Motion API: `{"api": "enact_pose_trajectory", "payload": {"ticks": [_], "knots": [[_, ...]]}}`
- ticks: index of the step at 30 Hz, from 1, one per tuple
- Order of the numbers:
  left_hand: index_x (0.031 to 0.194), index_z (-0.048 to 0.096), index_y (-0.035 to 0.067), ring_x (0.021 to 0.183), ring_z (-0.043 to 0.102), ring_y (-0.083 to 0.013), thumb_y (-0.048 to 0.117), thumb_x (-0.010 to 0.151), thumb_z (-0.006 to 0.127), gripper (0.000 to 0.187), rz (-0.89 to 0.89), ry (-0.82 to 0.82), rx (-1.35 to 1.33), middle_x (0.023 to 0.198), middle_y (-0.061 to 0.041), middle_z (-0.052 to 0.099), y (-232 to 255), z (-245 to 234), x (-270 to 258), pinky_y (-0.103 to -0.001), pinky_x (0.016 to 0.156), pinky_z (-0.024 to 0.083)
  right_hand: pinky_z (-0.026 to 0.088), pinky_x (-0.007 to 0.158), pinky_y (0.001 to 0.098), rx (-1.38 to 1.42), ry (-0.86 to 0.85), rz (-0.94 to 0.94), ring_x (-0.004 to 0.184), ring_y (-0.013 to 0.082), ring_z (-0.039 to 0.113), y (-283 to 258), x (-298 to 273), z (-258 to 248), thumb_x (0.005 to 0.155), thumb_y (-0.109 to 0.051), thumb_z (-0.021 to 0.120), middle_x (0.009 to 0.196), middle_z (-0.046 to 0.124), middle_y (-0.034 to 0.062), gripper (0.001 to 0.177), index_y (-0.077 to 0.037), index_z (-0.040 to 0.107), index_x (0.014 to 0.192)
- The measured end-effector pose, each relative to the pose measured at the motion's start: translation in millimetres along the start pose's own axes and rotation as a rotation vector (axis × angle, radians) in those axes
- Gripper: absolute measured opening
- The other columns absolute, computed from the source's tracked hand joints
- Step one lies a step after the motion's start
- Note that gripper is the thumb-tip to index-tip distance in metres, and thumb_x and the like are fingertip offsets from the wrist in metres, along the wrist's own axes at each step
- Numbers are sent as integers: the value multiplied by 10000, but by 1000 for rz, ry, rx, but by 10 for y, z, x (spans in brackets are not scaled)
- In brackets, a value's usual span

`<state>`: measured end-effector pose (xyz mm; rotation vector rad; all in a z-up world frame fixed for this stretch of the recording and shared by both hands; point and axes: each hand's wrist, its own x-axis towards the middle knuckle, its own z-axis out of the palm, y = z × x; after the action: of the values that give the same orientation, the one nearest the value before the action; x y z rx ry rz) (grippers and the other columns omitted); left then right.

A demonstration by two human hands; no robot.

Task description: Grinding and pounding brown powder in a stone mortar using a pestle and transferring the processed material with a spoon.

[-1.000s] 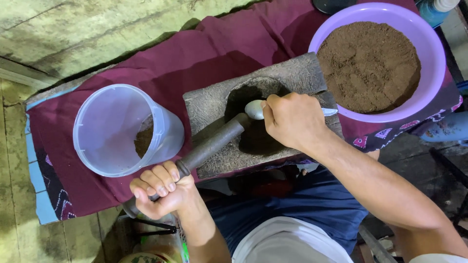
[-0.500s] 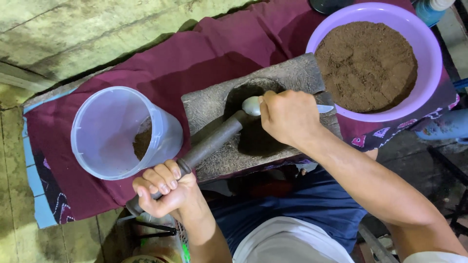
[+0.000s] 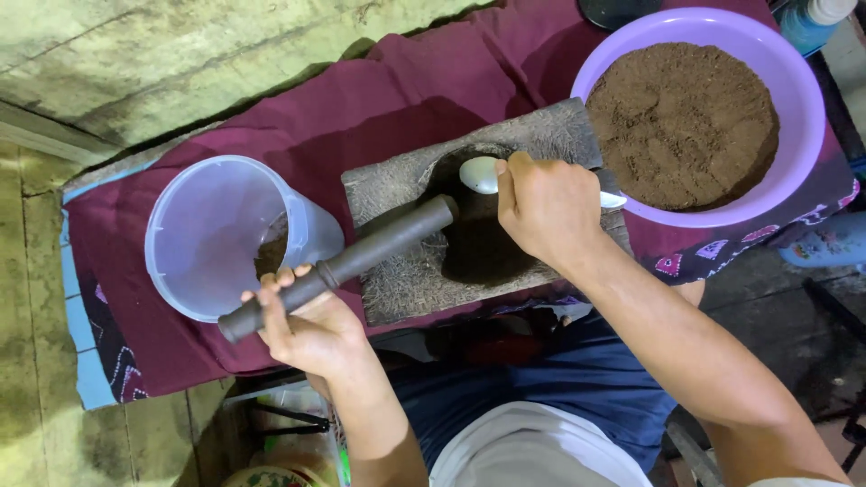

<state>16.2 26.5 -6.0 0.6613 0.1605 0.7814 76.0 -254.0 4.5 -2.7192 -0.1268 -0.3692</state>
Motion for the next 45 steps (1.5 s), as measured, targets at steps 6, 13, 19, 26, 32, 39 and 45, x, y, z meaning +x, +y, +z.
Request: {"api": "enact_pose_trajectory", "payload": {"ticks": [6,13,19,26,32,39,45], "knots": [[1270,528,121,1066,595,-222,-110,1023,599,345,150,6,171,1221,-64,586,-72,10,-71,-413,1039,530,529,474,361,38,35,-30,472,288,648,-73,-27,19,1022,-258,535,502,538,38,356,-103,621,714],[1107,523,136,934,650,-169,5,983,734,278,200,219,264,998,-16,611,-173,116,15,-380,913,583,523,459,349,4,45,-67,459,273,648,-122,45,-22,1050,-246,514,507,532,29,359,-108,619,736],[846,547,90,776,718,-190,156,947,751,237,217,403,132,754,-28,552,-86,484,27,-379,770,693,526,458,358,12,22,-91,449,273,635,-117,102,-75,1070,-215,513,505,522,32,363,-86,631,752],[657,482,204,548,428,-112,399,953,628,383,-51,122,-127,573,57,382,127,184,76,-276,568,461,507,460,384,36,106,-109,463,287,637,-121,56,48,1073,-210,569,523,525,27,332,-89,612,767],[658,521,183,568,408,-77,377,973,577,375,-120,-60,-357,572,74,404,141,-349,171,-220,585,426,489,459,344,25,175,-151,449,259,615,-73,50,-9,1043,-190,608,512,508,27,307,-107,604,748],[622,509,189,537,429,-62,319,933,607,352,-171,56,-544,542,86,422,45,-796,279,-200,570,417,495,500,431,126,165,-178,495,342,629,-109,-59,-134,1035,-263,593,502,527,55,329,-116,576,742],[605,503,191,516,427,-55,306,919,601,349,-171,96,-554,521,93,426,30,-757,274,-197,546,400,513,526,408,170,136,-191,509,304,651,-261,-170,-435,1018,-272,604,500,551,25,298,-147,602,747]]}}
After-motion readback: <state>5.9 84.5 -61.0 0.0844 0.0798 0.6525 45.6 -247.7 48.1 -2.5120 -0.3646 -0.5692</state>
